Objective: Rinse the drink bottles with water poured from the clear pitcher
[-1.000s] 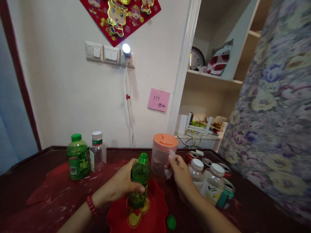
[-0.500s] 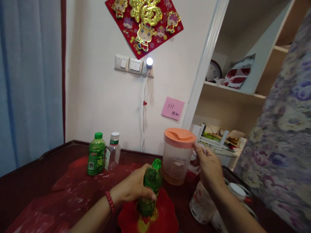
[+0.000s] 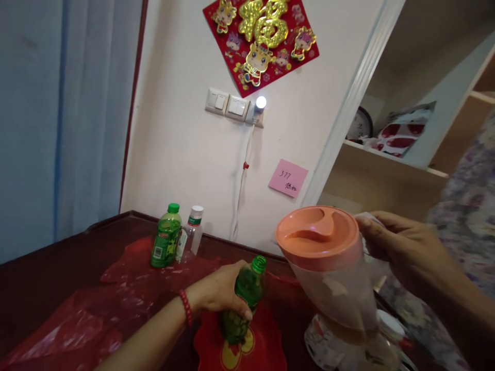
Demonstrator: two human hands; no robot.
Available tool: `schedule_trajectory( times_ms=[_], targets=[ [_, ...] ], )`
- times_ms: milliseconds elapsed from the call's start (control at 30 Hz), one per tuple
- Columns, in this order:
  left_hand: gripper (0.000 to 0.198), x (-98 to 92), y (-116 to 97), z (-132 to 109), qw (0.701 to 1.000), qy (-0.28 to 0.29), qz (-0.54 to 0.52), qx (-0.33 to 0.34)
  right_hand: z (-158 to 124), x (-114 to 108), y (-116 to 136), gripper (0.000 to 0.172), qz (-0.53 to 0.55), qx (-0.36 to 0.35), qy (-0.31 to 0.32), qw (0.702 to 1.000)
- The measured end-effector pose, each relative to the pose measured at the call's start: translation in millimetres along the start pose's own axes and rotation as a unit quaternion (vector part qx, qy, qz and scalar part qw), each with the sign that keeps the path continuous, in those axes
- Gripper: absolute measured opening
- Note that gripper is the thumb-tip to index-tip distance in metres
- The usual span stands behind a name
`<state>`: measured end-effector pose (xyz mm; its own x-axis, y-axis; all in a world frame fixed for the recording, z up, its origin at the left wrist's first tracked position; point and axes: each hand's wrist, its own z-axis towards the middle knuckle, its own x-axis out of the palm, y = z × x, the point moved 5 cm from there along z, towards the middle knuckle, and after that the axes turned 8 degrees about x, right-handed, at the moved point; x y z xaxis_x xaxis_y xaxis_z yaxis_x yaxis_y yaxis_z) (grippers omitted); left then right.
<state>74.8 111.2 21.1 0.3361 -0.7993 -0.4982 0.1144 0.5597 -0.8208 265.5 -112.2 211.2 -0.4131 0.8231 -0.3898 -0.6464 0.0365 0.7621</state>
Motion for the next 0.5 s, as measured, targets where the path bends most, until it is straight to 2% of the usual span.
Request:
schedule_trajectory(
  times_ms=[100,233,500],
  targets=[
    [0.076,-2.0,2.4,-1.0,1.000,0.010,-0.003,-0.003,4.6,-0.3,-0.5,0.057,-0.004,0.008,0.041,0.999],
    [0.073,-4.5,4.5,-1.9,1.000,0.009,0.016,-0.016,12.5,-1.4,-1.0,0.055,-0.031,0.014,0.063,0.997],
    [0.073,-4.3,0.3,-2.2,0.999,0.017,0.026,-0.016,16.4,16.6,28.3,0.052,-0.093,-0.006,0.097,0.991]
  ],
)
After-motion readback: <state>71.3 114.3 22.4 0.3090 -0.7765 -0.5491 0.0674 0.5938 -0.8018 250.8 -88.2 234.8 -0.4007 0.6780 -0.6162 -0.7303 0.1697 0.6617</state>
